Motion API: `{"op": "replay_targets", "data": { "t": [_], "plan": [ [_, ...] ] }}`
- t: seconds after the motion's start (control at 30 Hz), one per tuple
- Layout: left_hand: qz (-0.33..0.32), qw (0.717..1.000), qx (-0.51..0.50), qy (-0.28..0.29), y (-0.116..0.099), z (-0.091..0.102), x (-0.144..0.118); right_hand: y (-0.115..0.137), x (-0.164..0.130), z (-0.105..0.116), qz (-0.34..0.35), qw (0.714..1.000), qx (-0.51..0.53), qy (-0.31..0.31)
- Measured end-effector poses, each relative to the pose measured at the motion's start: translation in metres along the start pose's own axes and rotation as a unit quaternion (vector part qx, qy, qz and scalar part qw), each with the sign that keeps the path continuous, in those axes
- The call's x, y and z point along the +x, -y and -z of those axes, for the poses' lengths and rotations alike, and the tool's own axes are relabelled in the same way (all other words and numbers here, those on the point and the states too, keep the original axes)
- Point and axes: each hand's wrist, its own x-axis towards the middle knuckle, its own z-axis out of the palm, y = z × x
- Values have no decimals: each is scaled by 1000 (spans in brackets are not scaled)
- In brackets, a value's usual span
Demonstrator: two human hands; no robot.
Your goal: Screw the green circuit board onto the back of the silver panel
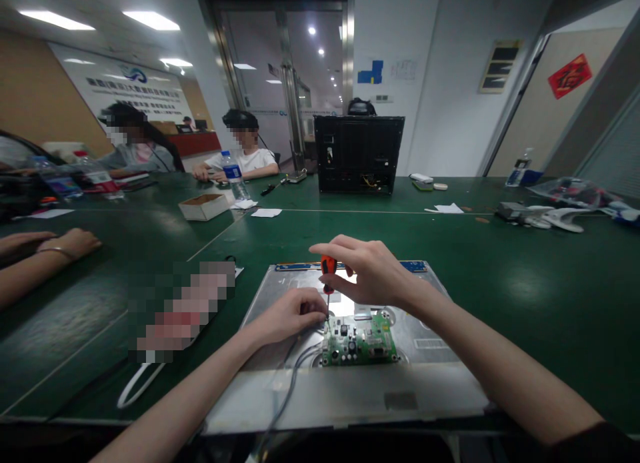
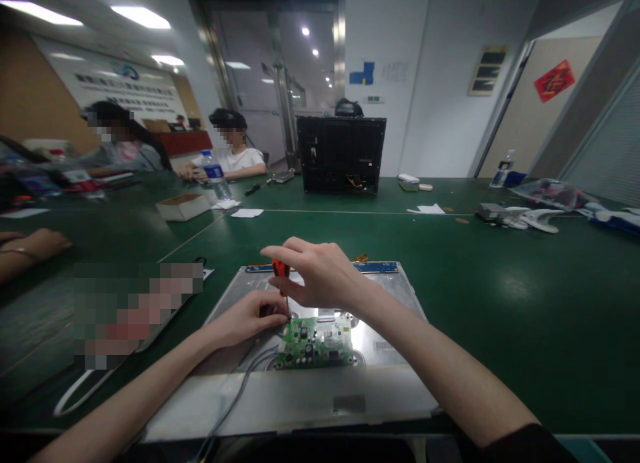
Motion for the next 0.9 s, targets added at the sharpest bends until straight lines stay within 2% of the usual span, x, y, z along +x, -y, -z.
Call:
{"op": "replay_targets", "data": {
  "t": [0.27, 0.53, 0.9],
  "plan": [
    [4, 1000, -6, 6, 2, 0, 0, 2, 0, -1, 1, 1000, 13, -8],
    [2, 1000, 16, 3, 3, 1, 0, -3, 2, -4, -4, 1000, -21, -6],
    [7, 1000, -2, 8, 3, -1, 0, 3, 0, 1, -5, 1000, 10, -8]
  ]
}}
